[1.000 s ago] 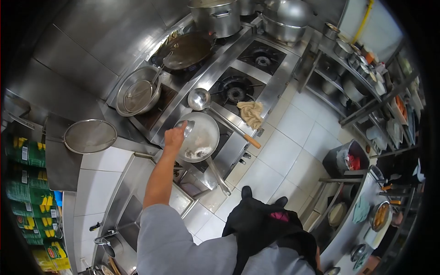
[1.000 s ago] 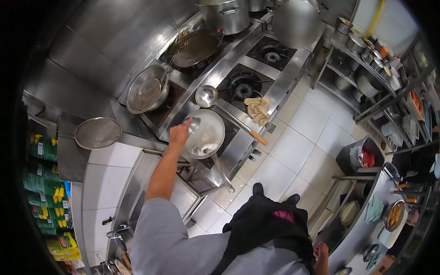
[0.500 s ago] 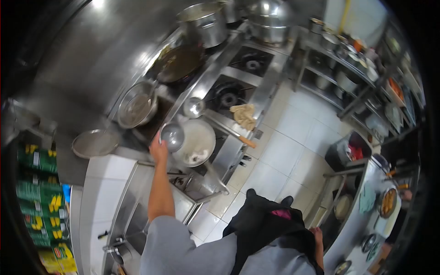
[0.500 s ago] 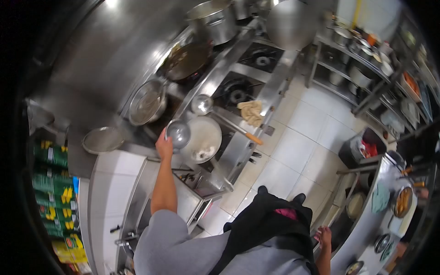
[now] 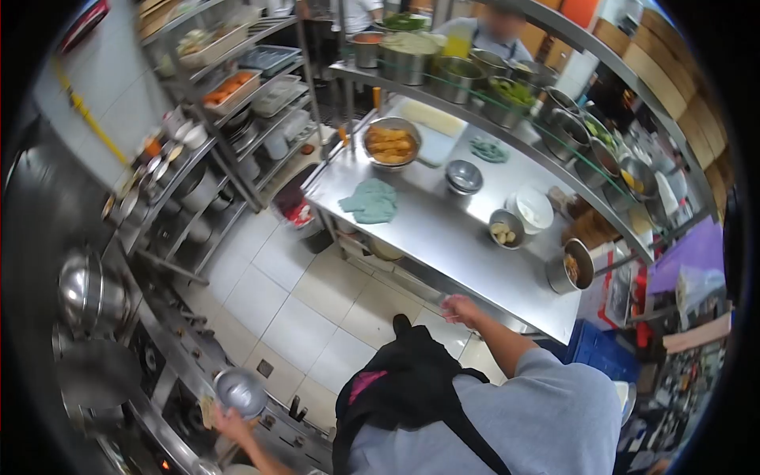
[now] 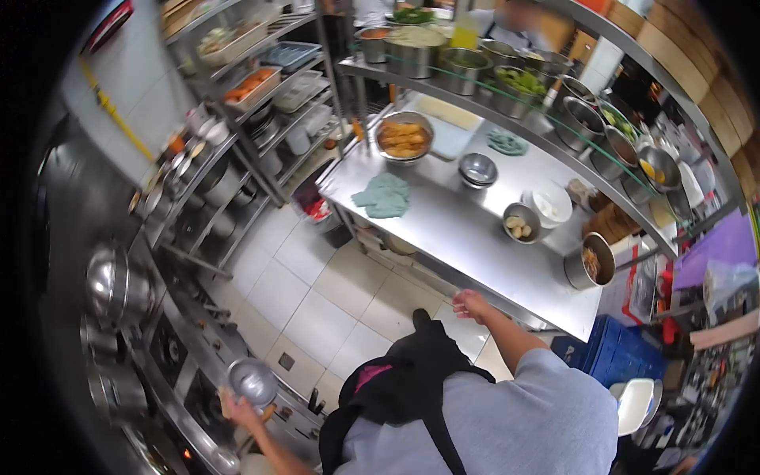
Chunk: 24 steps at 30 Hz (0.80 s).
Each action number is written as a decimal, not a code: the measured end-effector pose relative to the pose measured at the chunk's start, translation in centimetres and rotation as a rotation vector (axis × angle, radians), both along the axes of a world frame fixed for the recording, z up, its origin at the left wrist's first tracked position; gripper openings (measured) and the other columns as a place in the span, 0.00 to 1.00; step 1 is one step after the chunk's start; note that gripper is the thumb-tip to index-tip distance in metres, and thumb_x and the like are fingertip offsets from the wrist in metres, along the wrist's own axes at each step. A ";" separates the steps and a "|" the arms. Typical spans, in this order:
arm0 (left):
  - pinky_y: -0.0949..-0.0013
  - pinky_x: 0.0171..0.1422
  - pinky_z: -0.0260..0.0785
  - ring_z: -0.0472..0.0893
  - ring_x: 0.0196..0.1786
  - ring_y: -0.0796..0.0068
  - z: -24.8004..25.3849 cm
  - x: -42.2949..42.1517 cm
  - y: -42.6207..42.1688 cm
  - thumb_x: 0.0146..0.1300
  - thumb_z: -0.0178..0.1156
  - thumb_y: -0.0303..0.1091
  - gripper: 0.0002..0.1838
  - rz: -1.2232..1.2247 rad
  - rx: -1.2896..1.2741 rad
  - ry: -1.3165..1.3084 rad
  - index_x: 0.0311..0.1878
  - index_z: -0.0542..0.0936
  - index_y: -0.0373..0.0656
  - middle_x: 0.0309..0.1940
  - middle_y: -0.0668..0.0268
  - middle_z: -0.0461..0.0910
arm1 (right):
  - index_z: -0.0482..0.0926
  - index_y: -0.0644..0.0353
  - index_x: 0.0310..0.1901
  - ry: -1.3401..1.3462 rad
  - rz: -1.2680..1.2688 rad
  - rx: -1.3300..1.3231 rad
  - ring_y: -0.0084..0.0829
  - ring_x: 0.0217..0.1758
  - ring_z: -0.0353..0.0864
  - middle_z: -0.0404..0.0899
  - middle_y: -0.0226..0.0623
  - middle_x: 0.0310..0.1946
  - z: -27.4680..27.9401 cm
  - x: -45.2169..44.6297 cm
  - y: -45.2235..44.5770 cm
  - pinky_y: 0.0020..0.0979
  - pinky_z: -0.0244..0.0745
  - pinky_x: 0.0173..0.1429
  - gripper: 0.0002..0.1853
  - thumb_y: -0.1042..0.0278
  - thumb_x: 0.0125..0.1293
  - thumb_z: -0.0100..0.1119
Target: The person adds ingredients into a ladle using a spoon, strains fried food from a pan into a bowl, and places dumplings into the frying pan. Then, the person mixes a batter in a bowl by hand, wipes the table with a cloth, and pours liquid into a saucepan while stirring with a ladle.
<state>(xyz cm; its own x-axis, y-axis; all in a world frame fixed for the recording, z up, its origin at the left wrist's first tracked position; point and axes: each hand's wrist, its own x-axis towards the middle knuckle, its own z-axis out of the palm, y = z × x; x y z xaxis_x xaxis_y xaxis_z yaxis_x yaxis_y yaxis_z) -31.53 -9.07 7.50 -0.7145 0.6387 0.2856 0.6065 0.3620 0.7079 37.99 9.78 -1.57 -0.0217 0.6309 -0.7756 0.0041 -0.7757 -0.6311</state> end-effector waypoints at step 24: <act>0.64 0.30 0.79 0.84 0.38 0.69 -11.3 41.4 38.7 0.72 0.49 0.33 0.24 -1.125 -0.240 -0.859 0.69 0.61 0.42 0.40 0.59 0.80 | 0.73 0.59 0.61 0.168 -0.540 0.482 0.36 0.55 0.82 0.79 0.39 0.54 4.2 16.3 6.5 0.40 0.81 0.54 0.24 0.68 0.63 0.65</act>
